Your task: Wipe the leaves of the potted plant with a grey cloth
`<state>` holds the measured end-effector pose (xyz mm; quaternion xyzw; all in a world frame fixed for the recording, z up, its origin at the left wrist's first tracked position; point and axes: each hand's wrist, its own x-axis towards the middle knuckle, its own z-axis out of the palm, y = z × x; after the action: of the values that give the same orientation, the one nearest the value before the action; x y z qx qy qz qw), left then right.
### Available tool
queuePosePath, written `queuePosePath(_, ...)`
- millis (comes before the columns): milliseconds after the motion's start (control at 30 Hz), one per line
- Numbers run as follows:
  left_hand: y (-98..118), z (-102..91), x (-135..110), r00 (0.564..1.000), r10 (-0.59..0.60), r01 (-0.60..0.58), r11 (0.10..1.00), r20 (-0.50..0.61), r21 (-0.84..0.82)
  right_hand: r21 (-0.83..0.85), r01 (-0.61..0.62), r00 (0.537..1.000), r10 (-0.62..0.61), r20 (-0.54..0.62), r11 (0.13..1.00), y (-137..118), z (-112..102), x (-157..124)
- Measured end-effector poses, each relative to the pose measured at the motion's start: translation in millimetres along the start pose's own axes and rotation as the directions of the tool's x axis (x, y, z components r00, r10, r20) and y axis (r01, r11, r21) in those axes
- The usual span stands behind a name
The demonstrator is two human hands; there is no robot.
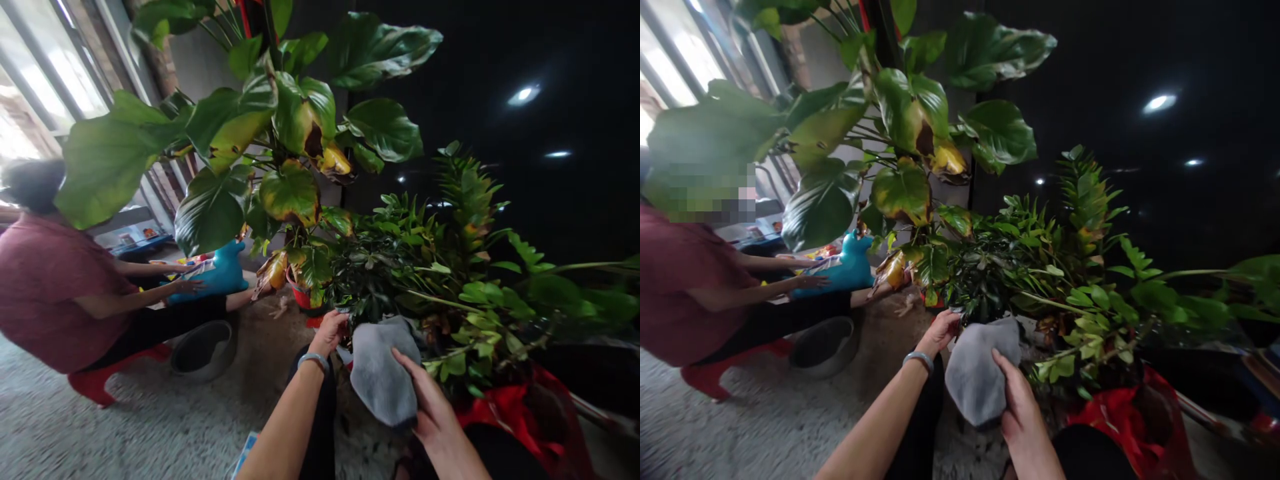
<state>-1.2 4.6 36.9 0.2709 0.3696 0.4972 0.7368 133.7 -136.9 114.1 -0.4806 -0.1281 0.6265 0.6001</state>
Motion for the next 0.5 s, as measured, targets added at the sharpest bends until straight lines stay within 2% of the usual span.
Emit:
queuePosePath(67, 0.4, 0.6, -0.4, 1.000, -0.004, 0.004, 1.000, 0.006, -0.001, -0.002, 0.042, 0.999, -0.042, 0.009, 0.999, -6.9, 6.4, -12.2)
queuePosePath(133, 0.4, 1.6, -0.7, 1.000, -0.010, 0.010, 1.000, 0.005, -0.007, 0.011, 0.133, 0.991, -0.133, -0.011, 0.991, -29.0, 17.0, -17.4)
queuePosePath(200, -0.1, 2.3, -0.6, 1.000, -0.017, 0.017, 1.000, 0.005, -0.008, 0.031, 0.246, 0.969, -0.245, -0.030, 0.969, -51.5, 25.5, -12.4)
queuePosePath(233, -0.4, 2.4, -0.3, 1.000, -0.017, 0.017, 1.000, 0.006, -0.006, 0.042, 0.265, 0.964, -0.264, -0.031, 0.963, -58.0, 27.4, -7.0)
queuePosePath(300, -0.6, 2.3, 0.3, 1.000, -0.015, 0.015, 1.000, 0.009, -0.001, 0.057, 0.190, 0.982, -0.189, -0.020, 0.980, -56.1, 25.4, 5.9)
queuePosePath(367, 0.1, 2.4, 0.3, 1.000, -0.019, 0.019, 1.000, 0.007, 0.005, 0.059, 0.048, 0.998, -0.046, -0.039, 0.997, -36.6, 18.0, 14.5)
queuePosePath(433, 2.1, 3.4, -1.5, 1.000, -0.015, 0.015, 1.000, -0.009, 0.010, 0.047, -0.068, 0.995, 0.071, -0.069, 0.997, -11.8, 11.2, 13.1)
queuePosePath(500, 5.2, 5.7, -5.9, 1.000, -0.003, 0.003, 1.000, -0.018, 0.031, 0.033, -0.122, 0.990, 0.124, -0.068, 0.992, 2.9, 10.8, 2.0)
